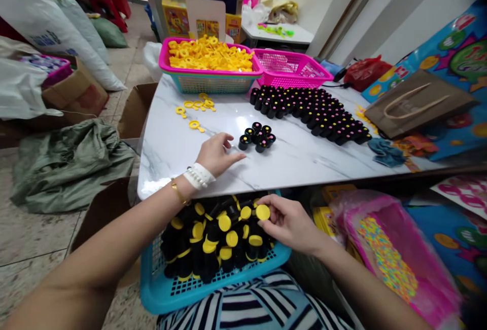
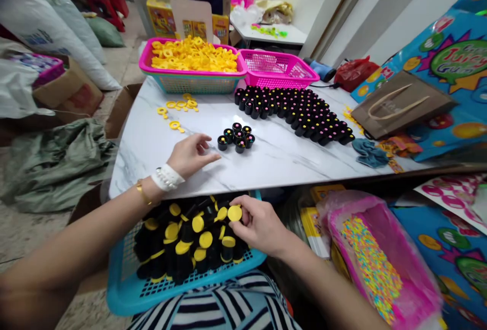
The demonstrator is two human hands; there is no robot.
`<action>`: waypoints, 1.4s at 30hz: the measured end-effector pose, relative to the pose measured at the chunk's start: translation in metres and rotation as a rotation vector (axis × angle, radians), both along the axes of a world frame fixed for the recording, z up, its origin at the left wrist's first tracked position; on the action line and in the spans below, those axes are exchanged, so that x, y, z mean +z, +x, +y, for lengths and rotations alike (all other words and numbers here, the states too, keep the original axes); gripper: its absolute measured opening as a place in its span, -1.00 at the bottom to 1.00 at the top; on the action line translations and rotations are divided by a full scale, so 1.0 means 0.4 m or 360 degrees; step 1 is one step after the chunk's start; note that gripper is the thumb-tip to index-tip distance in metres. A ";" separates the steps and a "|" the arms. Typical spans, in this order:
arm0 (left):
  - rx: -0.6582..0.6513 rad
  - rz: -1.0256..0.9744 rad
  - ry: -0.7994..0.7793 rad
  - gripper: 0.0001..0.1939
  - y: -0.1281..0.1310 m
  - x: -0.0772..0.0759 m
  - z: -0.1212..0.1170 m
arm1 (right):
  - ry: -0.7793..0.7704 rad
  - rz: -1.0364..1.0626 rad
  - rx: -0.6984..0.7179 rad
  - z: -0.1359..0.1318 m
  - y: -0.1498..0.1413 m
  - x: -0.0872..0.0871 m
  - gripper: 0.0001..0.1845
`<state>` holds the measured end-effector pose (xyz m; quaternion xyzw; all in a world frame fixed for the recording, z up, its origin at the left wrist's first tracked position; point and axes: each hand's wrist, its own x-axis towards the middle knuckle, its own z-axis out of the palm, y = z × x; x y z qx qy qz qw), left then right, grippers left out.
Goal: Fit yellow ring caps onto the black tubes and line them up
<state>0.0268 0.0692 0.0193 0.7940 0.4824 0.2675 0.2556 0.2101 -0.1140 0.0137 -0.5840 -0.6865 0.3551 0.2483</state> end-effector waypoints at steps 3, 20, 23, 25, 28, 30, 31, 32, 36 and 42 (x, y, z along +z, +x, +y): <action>0.0074 0.0078 -0.0025 -0.41 0.049 -0.013 0.037 | -0.0007 -0.0099 0.0117 0.011 -0.010 0.007 -0.67; 0.0344 0.0079 0.0303 -0.74 -0.241 -0.020 -0.089 | 0.1034 -0.0363 0.0237 0.452 -0.217 0.103 -0.70; 0.0373 0.0044 0.0356 -0.76 -0.255 -0.025 -0.109 | 0.0898 -0.0725 0.0483 0.569 -0.277 0.052 -0.48; 0.0399 0.0024 0.0376 -0.80 -0.254 -0.020 -0.122 | 0.0769 -0.0893 0.0615 0.575 -0.284 0.021 -0.45; 0.0421 0.0089 0.0385 -0.86 -0.261 -0.006 -0.136 | 0.0792 -0.0972 0.0735 0.474 -0.244 0.002 -0.37; 0.0402 0.0172 0.0377 -0.89 -0.266 -0.001 -0.137 | 0.0852 -0.0935 0.0870 0.371 -0.202 -0.001 -0.13; 0.0381 0.0200 0.0374 -0.89 -0.267 -0.002 -0.135 | 0.0883 -0.0894 0.0932 0.322 -0.184 -0.002 -0.01; 0.0359 0.0203 0.0370 -0.89 -0.264 -0.004 -0.131 | 0.0911 -0.0842 0.0979 0.278 -0.169 -0.006 0.01; 0.0248 0.0068 0.0360 -0.84 -0.233 -0.024 -0.115 | 0.1029 -0.0552 0.1010 0.192 -0.156 -0.022 -0.45; 0.0157 -0.0057 0.0352 -0.79 -0.214 -0.042 -0.121 | 0.0693 -0.0010 0.0679 0.255 -0.199 0.043 -0.73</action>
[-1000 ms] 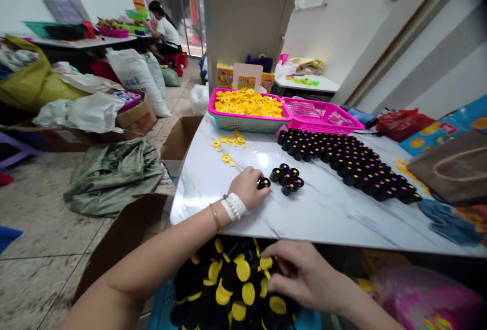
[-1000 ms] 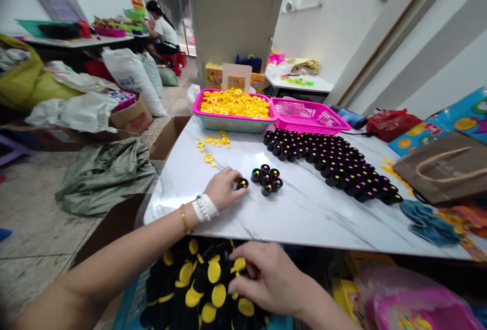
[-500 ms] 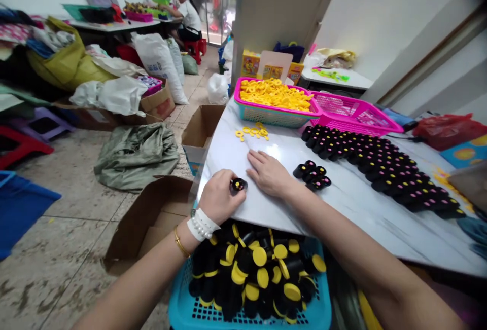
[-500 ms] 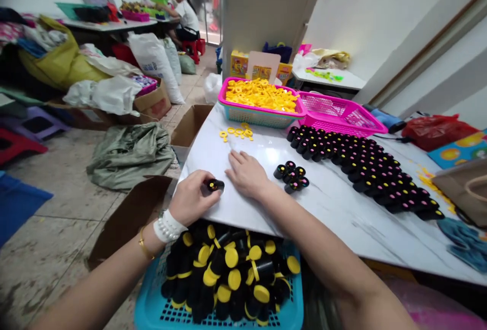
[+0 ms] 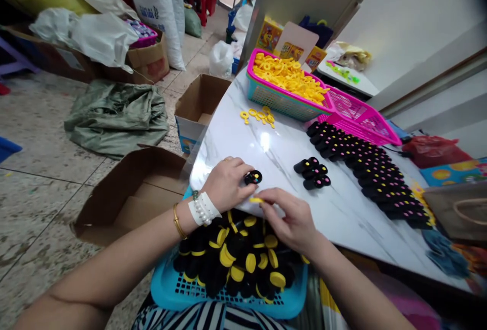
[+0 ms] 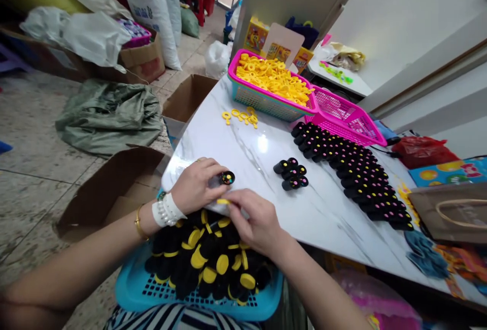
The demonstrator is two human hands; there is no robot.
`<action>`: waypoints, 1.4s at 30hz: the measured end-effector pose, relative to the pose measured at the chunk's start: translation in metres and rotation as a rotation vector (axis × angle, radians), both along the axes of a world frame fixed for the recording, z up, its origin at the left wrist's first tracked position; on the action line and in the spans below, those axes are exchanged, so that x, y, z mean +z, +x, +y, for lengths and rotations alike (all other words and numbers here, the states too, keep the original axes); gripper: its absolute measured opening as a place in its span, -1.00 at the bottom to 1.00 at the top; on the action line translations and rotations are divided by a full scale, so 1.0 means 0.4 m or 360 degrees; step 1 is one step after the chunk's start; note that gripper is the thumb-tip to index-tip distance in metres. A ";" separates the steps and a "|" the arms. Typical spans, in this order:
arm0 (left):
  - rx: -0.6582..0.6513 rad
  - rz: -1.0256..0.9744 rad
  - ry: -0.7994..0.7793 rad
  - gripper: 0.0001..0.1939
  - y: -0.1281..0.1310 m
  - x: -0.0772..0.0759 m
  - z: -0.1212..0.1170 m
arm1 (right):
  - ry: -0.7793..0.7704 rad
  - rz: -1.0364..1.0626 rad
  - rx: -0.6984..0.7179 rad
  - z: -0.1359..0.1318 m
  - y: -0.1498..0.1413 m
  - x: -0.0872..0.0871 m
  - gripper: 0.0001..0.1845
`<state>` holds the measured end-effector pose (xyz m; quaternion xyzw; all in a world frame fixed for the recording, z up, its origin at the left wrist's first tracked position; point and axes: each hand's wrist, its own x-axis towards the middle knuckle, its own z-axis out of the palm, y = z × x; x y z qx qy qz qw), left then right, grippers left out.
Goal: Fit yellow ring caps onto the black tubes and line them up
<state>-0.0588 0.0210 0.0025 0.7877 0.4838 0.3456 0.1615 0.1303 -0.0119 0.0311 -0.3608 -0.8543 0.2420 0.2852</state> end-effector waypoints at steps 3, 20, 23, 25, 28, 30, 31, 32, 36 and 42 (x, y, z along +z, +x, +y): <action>-0.0030 0.0004 0.0003 -0.77 -0.007 -0.003 -0.003 | -0.0228 0.0128 -0.0298 0.051 -0.018 0.024 -0.82; -0.0059 -0.0021 -0.0037 -0.79 -0.009 0.006 -0.005 | -0.1221 0.0532 -0.0455 0.141 -0.038 0.002 -0.71; -0.0066 -0.0128 -0.0110 -0.76 -0.010 0.024 -0.007 | -0.1252 0.0499 -0.0406 0.137 -0.037 0.001 -0.69; -0.0066 -0.0240 -0.0208 -0.75 -0.009 0.033 -0.004 | -0.1243 0.0470 -0.0399 0.135 -0.038 0.003 -0.70; -0.0041 -0.0313 -0.0290 -0.72 -0.002 0.033 0.005 | -0.1188 0.0398 -0.0418 0.139 -0.041 0.003 -0.72; -0.0009 -0.0253 -0.0247 -0.70 0.006 0.025 0.004 | -0.1105 0.0385 -0.0457 0.142 -0.042 0.000 -0.72; 0.0012 -0.0215 -0.0204 -0.71 0.009 0.020 0.001 | -0.1061 0.0388 -0.0477 0.143 -0.043 -0.003 -0.72; 0.0037 -0.0185 -0.0154 -0.72 0.012 0.016 -0.003 | -0.1019 0.0392 -0.0492 0.143 -0.043 -0.006 -0.71; 0.0075 -0.0071 -0.0025 -0.71 0.018 0.002 -0.018 | -0.0935 0.0479 -0.0533 0.135 -0.040 -0.019 -0.71; 0.0025 -0.0107 -0.0023 -0.76 0.013 0.000 -0.020 | -0.1305 0.0999 -0.0352 0.131 -0.017 -0.023 -0.70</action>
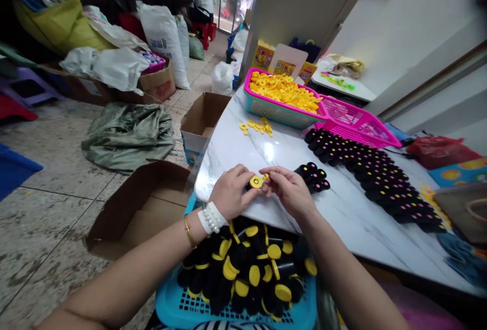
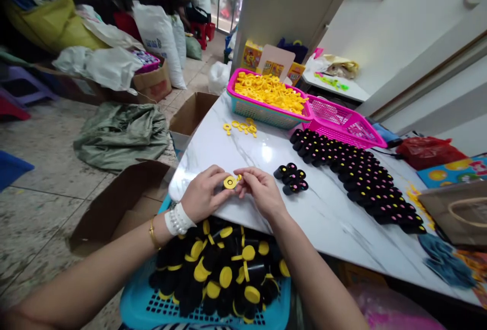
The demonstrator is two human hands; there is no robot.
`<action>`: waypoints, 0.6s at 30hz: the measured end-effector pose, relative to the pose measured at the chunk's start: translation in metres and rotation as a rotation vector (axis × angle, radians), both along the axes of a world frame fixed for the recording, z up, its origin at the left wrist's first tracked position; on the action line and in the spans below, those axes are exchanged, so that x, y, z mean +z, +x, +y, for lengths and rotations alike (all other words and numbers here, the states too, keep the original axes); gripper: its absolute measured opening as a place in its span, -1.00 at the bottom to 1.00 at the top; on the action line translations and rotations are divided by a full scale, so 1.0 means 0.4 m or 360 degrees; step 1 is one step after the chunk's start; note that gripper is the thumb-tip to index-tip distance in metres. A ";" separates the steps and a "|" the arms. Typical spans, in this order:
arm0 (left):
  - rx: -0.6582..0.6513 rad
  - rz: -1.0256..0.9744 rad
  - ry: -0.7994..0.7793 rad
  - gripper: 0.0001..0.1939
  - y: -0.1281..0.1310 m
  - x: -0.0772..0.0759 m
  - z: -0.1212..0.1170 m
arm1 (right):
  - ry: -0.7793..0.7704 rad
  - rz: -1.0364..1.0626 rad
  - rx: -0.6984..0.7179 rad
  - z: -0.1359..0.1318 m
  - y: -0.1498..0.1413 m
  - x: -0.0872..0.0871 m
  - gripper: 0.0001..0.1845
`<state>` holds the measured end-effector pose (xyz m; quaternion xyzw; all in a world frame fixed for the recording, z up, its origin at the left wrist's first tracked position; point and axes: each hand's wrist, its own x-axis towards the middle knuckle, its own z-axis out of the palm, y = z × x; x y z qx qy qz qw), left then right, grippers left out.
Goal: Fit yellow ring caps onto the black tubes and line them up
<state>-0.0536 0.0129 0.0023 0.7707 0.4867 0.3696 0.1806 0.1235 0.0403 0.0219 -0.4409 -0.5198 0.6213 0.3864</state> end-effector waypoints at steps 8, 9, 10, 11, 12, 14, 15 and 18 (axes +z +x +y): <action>0.0021 -0.0033 -0.0076 -0.84 0.012 0.011 -0.001 | -0.0231 -0.0327 0.0791 0.081 0.001 0.035 -0.67; 0.0051 -0.0016 -0.0062 -0.85 0.017 0.007 -0.001 | -0.0176 -0.0382 0.0816 0.083 -0.003 0.038 -0.69; 0.0083 0.0007 -0.0038 -0.85 0.022 0.003 -0.001 | -0.0118 -0.0432 0.0800 0.083 -0.006 0.039 -0.70; 0.0115 0.0043 -0.0008 -0.84 0.026 -0.002 0.000 | -0.0066 -0.0474 0.0756 0.080 -0.009 0.037 -0.71; 0.0145 0.0094 0.0020 -0.84 0.029 -0.006 0.001 | -0.0019 -0.0513 0.0698 0.074 -0.011 0.034 -0.71; 0.0188 0.0222 0.0052 -0.83 0.032 -0.014 0.006 | 0.0058 -0.0579 0.0564 0.057 -0.012 0.022 -0.72; 0.0195 0.0278 0.0055 -0.83 0.031 -0.016 0.007 | 0.0102 -0.0602 0.0505 0.046 -0.011 0.017 -0.71; 0.0146 0.0332 0.0036 -0.80 0.024 -0.013 -0.004 | 0.0322 -0.0691 0.0372 -0.005 -0.006 0.012 -0.66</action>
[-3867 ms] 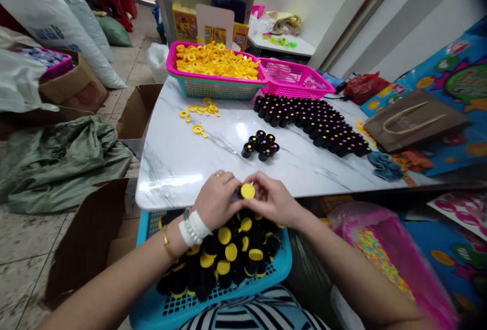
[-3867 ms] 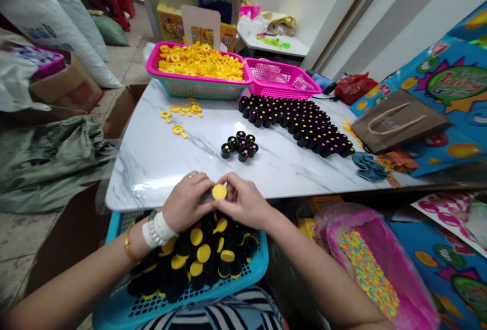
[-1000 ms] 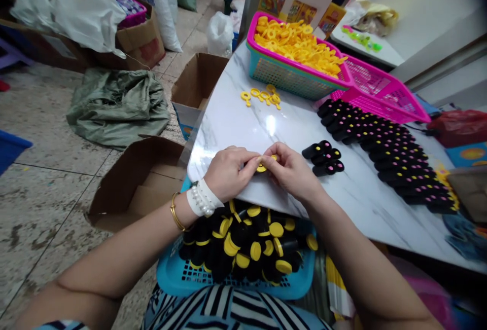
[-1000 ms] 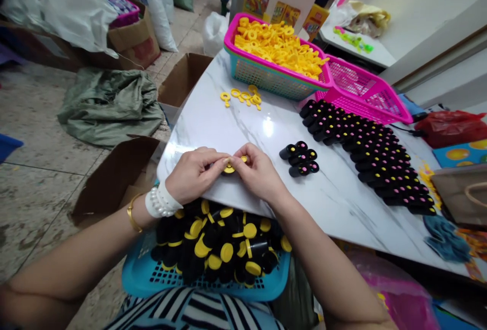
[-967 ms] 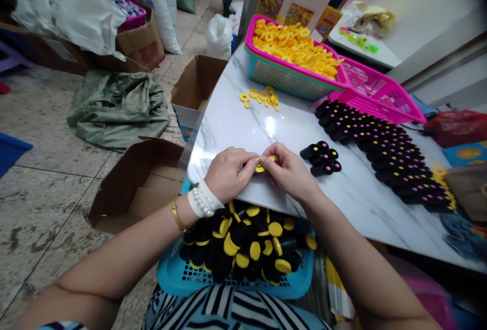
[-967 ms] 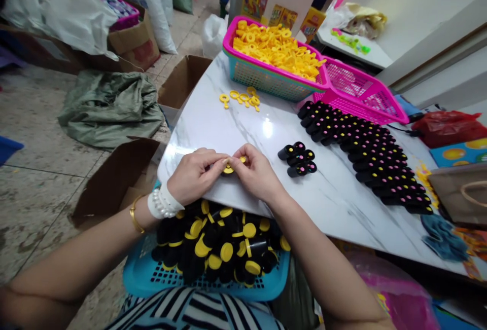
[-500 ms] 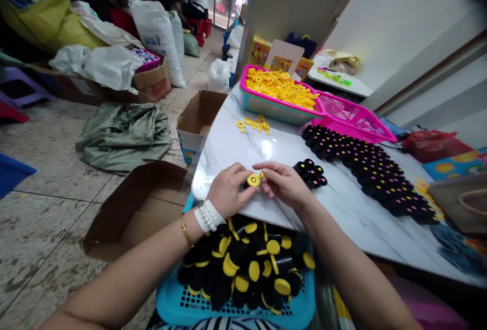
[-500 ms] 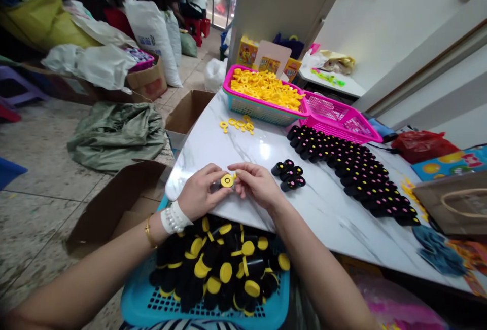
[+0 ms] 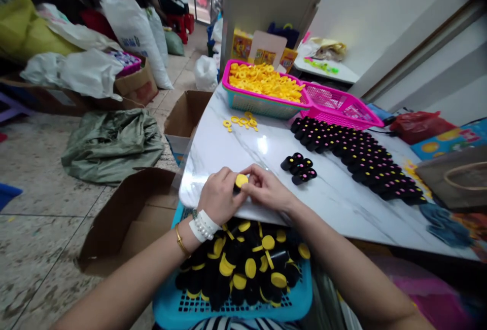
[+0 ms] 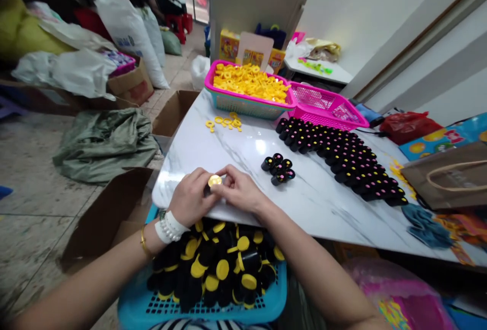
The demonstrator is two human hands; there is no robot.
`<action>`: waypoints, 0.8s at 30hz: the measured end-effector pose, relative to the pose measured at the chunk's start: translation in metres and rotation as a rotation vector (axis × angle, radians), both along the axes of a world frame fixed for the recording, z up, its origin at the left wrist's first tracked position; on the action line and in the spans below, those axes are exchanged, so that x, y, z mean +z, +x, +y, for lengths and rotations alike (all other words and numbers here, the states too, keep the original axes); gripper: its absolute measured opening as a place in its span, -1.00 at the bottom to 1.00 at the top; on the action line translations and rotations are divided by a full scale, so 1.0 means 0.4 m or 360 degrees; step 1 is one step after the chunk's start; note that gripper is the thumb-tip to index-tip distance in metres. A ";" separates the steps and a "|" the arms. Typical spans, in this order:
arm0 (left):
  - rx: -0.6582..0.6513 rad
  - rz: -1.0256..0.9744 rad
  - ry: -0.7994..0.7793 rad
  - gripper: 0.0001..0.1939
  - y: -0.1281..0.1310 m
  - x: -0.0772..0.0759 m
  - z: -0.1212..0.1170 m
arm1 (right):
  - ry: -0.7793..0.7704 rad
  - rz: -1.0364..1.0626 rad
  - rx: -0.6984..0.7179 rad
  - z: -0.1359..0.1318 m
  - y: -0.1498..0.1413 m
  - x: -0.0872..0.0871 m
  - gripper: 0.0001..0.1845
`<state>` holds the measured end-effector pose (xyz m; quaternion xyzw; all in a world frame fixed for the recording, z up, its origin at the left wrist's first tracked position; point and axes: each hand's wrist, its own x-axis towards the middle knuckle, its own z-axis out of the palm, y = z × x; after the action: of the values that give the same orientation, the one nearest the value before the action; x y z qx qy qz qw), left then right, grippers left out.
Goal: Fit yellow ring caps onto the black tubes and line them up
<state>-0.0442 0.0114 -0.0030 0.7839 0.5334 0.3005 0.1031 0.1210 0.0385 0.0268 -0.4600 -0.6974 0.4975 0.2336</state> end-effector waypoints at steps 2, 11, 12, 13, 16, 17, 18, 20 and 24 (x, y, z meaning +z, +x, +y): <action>-0.0115 -0.0017 -0.0038 -0.80 -0.005 0.008 -0.032 | 0.0198 -0.0111 -0.0032 -0.053 0.006 0.008 -0.61; -0.0820 -0.0295 -0.0568 -0.50 -0.004 0.107 -0.095 | 0.0252 -0.0193 -0.0109 -0.231 0.126 0.041 -0.63; -0.0785 -0.0371 -0.0540 -0.54 0.016 0.114 -0.056 | 0.0303 -0.0164 -0.0265 -0.218 0.147 0.046 -0.67; -0.0722 -0.0427 -0.0481 -0.58 0.042 0.115 -0.011 | 0.0358 -0.0134 -0.0425 -0.200 0.165 0.052 -0.72; -0.0436 -0.0379 -0.0317 -0.54 0.144 0.094 0.136 | 0.0536 -0.0063 -0.0738 -0.127 0.198 0.088 -0.78; -0.0413 -0.0297 -0.0336 -0.48 0.179 0.081 0.180 | 0.0614 -0.0061 -0.0766 -0.097 0.199 0.104 -0.78; -0.0394 -0.0227 -0.0348 -0.44 0.209 0.067 0.218 | 0.0713 -0.0080 -0.0765 -0.064 0.197 0.121 -0.79; -0.0409 -0.0126 -0.0346 -0.45 0.256 0.042 0.270 | 0.0936 -0.0184 -0.0701 0.014 0.182 0.154 -0.82; -0.0411 -0.0089 -0.0300 -0.62 0.278 0.018 0.290 | 0.1105 -0.0642 -0.0468 0.211 0.128 0.179 -0.84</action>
<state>0.0671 0.1274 0.0044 0.8242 0.4508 0.2551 0.2289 0.1722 0.1228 0.0984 -0.5366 -0.7823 0.0945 0.3019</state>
